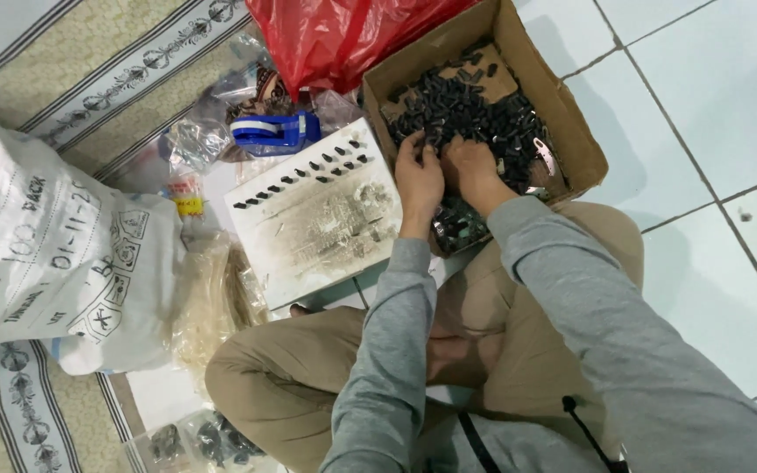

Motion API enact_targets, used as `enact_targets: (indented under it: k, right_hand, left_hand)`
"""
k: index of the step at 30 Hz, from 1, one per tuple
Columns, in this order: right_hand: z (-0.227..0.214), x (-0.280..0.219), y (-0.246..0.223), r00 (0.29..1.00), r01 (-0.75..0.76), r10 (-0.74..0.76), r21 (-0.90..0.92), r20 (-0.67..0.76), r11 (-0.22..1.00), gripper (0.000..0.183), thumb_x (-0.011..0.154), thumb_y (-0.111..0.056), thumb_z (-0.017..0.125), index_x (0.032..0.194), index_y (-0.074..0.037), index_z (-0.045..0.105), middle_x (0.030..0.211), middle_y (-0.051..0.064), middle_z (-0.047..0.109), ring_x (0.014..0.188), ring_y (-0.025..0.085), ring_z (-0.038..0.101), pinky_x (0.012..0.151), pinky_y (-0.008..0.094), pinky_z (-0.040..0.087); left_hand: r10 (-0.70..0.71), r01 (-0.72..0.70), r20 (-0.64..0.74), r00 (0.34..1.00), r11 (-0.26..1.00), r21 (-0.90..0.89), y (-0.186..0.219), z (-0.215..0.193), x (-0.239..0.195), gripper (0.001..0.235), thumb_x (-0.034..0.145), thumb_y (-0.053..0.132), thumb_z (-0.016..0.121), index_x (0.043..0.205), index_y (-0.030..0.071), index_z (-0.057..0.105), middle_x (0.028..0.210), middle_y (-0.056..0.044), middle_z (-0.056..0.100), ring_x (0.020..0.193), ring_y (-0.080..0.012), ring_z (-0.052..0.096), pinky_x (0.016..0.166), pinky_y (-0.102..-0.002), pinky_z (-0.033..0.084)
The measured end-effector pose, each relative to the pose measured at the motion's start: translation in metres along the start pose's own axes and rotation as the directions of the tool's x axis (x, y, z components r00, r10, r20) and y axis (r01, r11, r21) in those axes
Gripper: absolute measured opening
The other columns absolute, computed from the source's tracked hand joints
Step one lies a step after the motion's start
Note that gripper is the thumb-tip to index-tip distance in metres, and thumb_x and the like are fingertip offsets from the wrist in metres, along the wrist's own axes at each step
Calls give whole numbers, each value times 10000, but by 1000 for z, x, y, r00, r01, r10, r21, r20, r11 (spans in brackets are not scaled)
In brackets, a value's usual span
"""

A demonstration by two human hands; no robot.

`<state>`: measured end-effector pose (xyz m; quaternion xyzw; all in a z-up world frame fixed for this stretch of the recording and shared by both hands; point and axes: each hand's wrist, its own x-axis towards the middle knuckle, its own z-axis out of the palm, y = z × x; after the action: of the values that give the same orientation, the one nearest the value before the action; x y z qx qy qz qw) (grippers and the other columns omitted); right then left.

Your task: Assembling small black components into a white template board while sitting on the floor.

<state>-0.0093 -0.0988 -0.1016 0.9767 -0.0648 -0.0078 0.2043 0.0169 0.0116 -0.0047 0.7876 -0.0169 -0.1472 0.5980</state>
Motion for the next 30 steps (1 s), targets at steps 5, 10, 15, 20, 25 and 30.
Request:
enact_targets:
  k: [5, 10, 15, 20, 25, 30]
  right_hand:
    - [24, 6, -9, 1000, -28, 28, 50, -10, 998, 61, 902, -106, 632, 897, -165, 622, 830, 5, 590, 692, 157, 603, 555, 333, 482]
    - [56, 12, -15, 997, -71, 56, 302, 58, 951, 87, 920, -24, 595, 933, -85, 655, 828, 67, 606, 681, 221, 631, 518, 386, 503]
    - [53, 7, -16, 995, -85, 56, 408, 82, 909, 81, 887, 34, 611, 902, -38, 646, 781, 112, 582, 628, 238, 617, 466, 394, 494]
    - [22, 6, -6, 993, -100, 56, 505, 103, 857, 123, 904, 65, 562, 900, 2, 667, 784, 166, 595, 649, 276, 639, 503, 430, 526]
    - [31, 2, 11, 998, -69, 33, 778, 62, 625, 218, 939, 66, 519, 811, 27, 691, 743, 197, 666, 681, 325, 692, 518, 468, 555]
    - [-38, 2, 42, 933, -280, -59, 820, 354, 499, 201, 953, -18, 559, 977, 63, 742, 902, 270, 709, 827, 404, 715, 685, 540, 605]
  left_hand:
    - [-28, 27, 7, 1000, 998, 49, 16, -3, -7, 364, 1037, 139, 494, 1383, 56, 576, 1154, -210, 710, 1049, -307, 714, 917, -463, 586]
    - [-63, 57, 23, 998, 979, 195, 8, 2, -3, 387, 1025, 166, 499, 1381, 27, 563, 1226, -250, 681, 1190, -374, 663, 981, -502, 577]
    - [-19, 14, 7, 1000, 920, 391, -19, 12, 7, 305, 977, 122, 574, 1235, -5, 672, 1149, -226, 701, 1124, -365, 693, 939, -469, 598]
    - [46, -34, -18, 999, 895, 444, -19, 14, 4, 254, 933, 103, 599, 1142, -10, 688, 1056, -231, 682, 1093, -408, 680, 955, -485, 575]
    - [56, -45, -13, 998, 902, 429, -22, 15, 3, 235, 930, 77, 588, 1122, -15, 689, 1023, -227, 683, 1069, -400, 687, 932, -482, 582]
    - [87, -83, 8, 996, 908, 412, -15, 13, 1, 222, 928, 51, 582, 1105, -42, 680, 1029, -261, 667, 1078, -441, 671, 950, -498, 564]
